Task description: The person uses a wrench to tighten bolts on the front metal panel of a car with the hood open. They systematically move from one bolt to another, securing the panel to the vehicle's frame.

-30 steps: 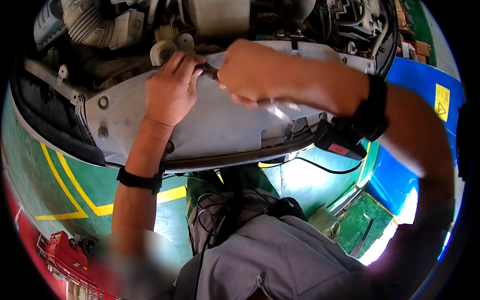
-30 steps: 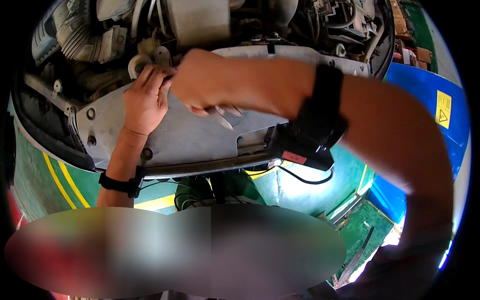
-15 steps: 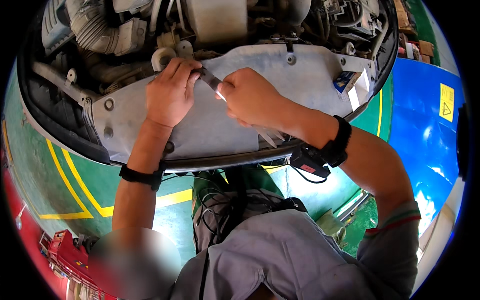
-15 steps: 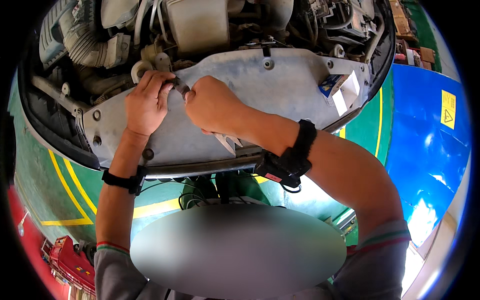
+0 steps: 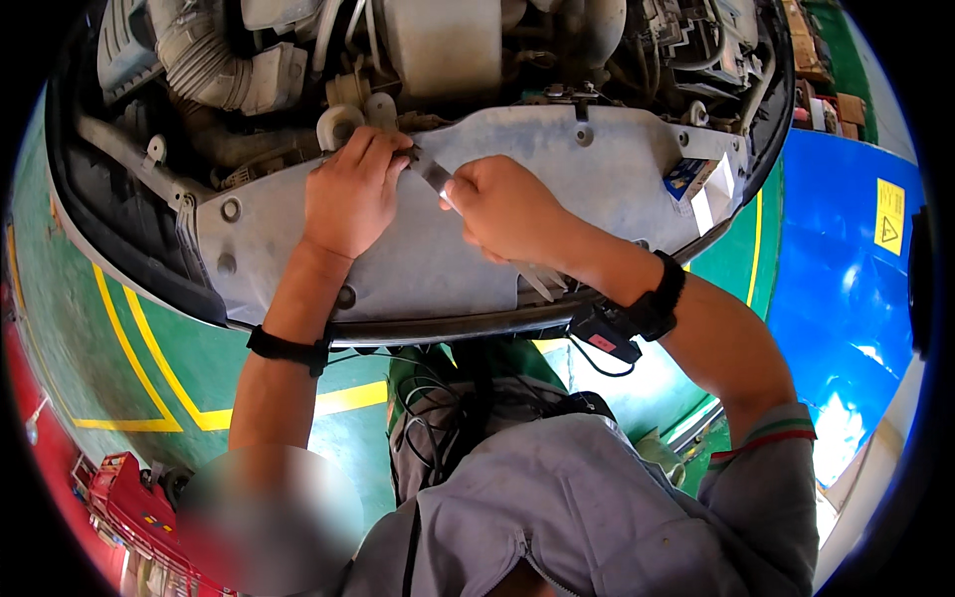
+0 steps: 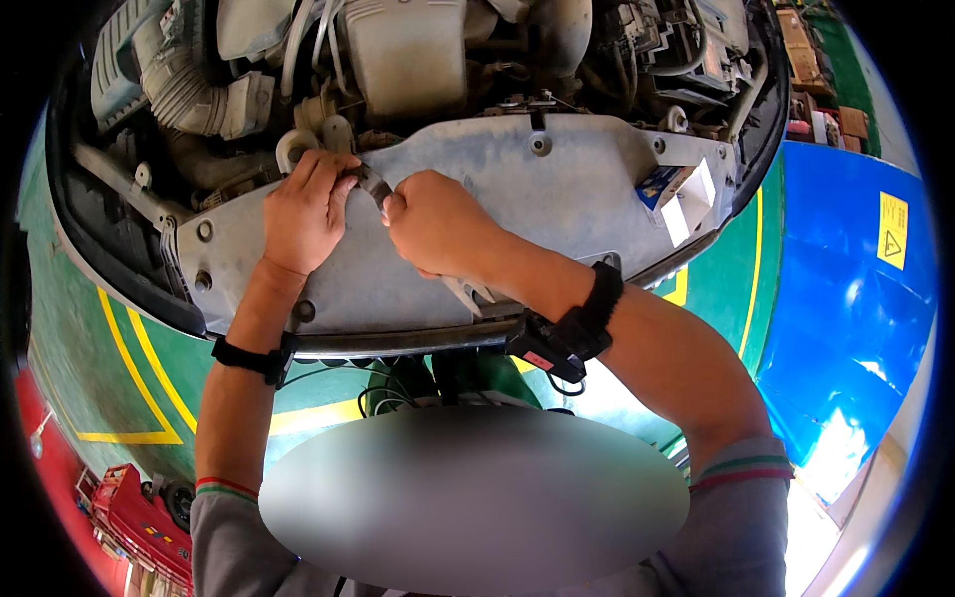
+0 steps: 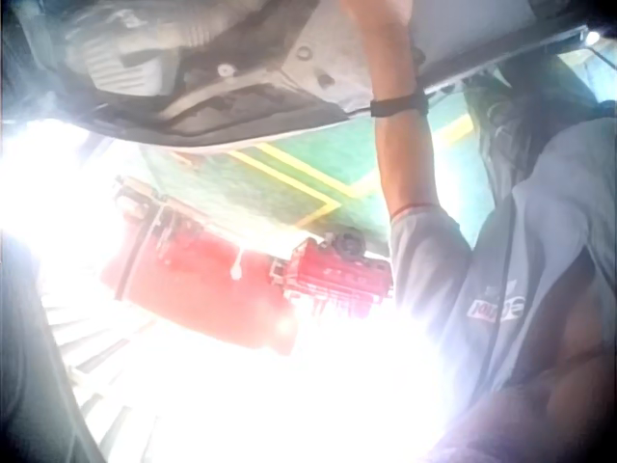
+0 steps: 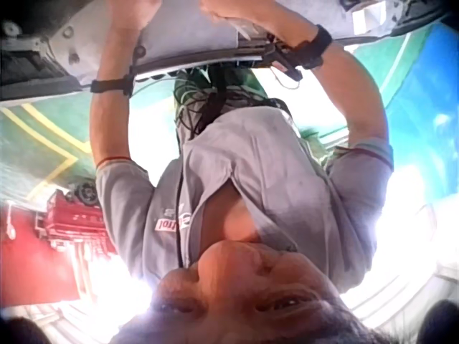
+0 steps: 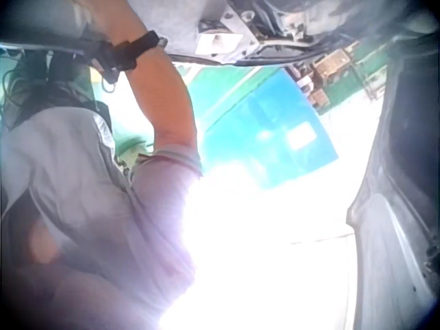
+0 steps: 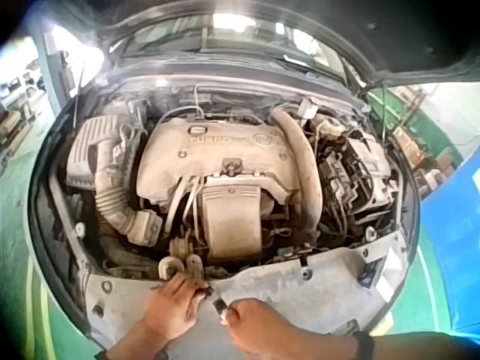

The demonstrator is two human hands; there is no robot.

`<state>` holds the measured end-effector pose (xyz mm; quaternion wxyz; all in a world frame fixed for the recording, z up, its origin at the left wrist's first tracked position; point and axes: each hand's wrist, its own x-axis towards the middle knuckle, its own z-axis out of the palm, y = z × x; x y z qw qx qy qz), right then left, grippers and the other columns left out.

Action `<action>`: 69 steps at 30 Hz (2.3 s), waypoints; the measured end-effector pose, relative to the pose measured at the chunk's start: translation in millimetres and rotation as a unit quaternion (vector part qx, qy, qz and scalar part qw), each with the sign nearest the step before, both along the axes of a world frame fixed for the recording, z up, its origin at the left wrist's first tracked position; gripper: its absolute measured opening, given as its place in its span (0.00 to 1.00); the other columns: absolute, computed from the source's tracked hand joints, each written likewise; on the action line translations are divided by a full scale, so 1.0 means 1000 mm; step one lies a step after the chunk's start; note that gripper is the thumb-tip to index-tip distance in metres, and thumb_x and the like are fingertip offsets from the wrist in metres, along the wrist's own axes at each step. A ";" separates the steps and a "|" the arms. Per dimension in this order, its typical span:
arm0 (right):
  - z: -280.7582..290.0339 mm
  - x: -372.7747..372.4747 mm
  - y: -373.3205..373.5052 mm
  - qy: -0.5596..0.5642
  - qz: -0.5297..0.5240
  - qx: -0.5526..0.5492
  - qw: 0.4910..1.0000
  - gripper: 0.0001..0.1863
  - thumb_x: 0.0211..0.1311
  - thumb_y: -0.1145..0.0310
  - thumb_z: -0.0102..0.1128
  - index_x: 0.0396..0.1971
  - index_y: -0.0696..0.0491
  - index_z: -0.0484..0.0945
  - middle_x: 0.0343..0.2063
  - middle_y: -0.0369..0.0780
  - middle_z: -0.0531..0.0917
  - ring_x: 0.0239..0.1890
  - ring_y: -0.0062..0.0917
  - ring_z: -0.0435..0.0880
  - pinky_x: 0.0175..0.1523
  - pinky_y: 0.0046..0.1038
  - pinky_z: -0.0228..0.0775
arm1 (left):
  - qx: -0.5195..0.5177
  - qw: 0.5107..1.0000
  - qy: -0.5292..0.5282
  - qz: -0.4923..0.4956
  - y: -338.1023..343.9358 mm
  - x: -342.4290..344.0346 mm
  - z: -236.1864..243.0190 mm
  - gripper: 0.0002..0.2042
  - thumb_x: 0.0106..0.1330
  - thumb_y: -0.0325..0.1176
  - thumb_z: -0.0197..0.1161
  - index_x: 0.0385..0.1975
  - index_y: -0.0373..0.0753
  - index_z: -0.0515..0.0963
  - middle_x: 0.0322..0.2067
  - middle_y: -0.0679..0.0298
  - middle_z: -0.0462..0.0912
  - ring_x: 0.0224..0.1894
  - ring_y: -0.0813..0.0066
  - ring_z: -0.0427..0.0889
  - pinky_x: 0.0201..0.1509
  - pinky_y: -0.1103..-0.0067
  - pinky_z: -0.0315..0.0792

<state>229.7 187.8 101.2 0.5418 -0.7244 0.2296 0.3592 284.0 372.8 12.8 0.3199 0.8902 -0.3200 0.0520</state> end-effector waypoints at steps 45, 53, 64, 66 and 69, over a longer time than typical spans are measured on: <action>0.043 -0.318 -0.163 -0.223 -0.612 0.078 0.755 0.13 0.75 0.66 0.53 0.53 0.55 0.76 0.21 0.32 0.73 0.21 0.16 0.70 0.24 0.19 0.64 | -0.140 0.969 0.130 -0.157 -0.255 -0.075 0.110 0.09 0.70 0.26 0.61 0.48 0.37 0.80 0.42 0.58 0.88 0.45 0.69 0.87 0.51 0.77 0.77; 0.052 -0.249 -0.101 -0.174 -0.365 0.079 0.911 0.16 0.77 0.64 0.51 0.59 0.52 0.76 0.21 0.32 0.77 0.23 0.15 0.74 0.28 0.21 0.67 | -0.100 0.981 0.116 0.115 0.041 -0.044 0.106 0.07 0.74 0.28 0.58 0.45 0.33 0.80 0.32 0.67 0.81 0.36 0.83 0.79 0.43 0.85 0.72; 0.048 -0.163 0.087 -0.110 0.123 -0.278 0.946 0.15 0.73 0.60 0.49 0.37 0.59 0.74 0.27 0.53 0.84 0.33 0.54 0.83 0.39 0.51 0.74 | -0.031 0.959 0.113 0.258 0.239 -0.049 0.065 0.08 0.72 0.33 0.60 0.42 0.37 0.82 0.30 0.61 0.83 0.29 0.75 0.79 0.33 0.78 0.72; 0.046 -0.152 0.110 -0.104 0.160 -0.318 0.929 0.16 0.73 0.59 0.48 0.38 0.58 0.74 0.26 0.52 0.84 0.32 0.53 0.83 0.40 0.52 0.75 | -0.023 0.971 0.077 0.226 0.244 -0.039 0.057 0.08 0.71 0.33 0.59 0.42 0.38 0.81 0.33 0.60 0.84 0.30 0.69 0.81 0.34 0.75 0.74; 0.047 -0.140 0.132 -0.121 0.218 -0.374 0.893 0.16 0.73 0.57 0.48 0.38 0.57 0.75 0.24 0.50 0.84 0.30 0.50 0.84 0.37 0.51 0.75 | -0.021 0.985 -0.014 0.173 0.244 -0.014 0.040 0.07 0.70 0.34 0.59 0.42 0.40 0.81 0.35 0.61 0.84 0.30 0.64 0.83 0.35 0.73 0.76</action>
